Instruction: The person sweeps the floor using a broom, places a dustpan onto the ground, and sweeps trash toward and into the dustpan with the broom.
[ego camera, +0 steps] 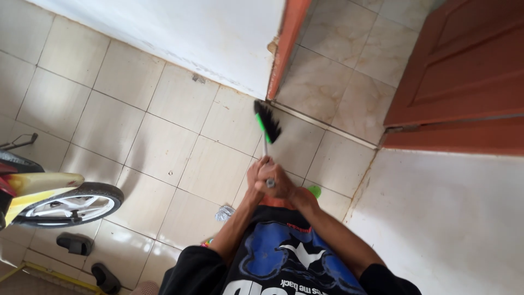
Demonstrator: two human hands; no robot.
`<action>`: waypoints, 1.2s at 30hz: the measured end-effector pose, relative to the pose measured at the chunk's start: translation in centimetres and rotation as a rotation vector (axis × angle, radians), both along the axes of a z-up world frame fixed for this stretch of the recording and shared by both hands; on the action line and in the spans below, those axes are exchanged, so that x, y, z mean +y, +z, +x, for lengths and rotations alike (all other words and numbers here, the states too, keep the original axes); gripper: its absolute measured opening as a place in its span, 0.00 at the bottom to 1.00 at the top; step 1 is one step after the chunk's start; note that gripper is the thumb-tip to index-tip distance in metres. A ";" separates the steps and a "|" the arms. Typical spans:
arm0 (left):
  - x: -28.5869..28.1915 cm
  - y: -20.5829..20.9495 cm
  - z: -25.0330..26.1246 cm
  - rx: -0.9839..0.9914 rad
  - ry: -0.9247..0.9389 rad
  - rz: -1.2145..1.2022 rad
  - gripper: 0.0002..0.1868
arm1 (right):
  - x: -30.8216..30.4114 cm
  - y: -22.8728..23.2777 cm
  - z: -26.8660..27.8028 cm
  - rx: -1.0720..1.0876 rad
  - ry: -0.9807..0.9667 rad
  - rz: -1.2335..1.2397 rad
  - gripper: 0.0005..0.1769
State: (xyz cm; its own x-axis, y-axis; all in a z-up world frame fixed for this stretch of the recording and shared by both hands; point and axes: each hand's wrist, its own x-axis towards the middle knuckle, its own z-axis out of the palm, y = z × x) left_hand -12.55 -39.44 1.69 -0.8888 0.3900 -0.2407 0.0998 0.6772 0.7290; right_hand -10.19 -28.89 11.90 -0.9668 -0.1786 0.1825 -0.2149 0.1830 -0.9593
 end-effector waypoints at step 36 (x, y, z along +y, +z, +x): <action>-4.2 -3.7 -9.2 0.230 0.395 0.198 0.13 | -5.1 -3.6 -8.0 0.218 0.196 0.199 0.15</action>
State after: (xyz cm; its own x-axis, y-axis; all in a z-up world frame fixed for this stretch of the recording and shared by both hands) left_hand -21.71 -43.62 -2.05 -0.9992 0.0315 0.0234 0.0368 0.5464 0.8367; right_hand -18.23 -33.96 8.25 -0.8527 -0.4100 0.3238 -0.4605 0.2970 -0.8365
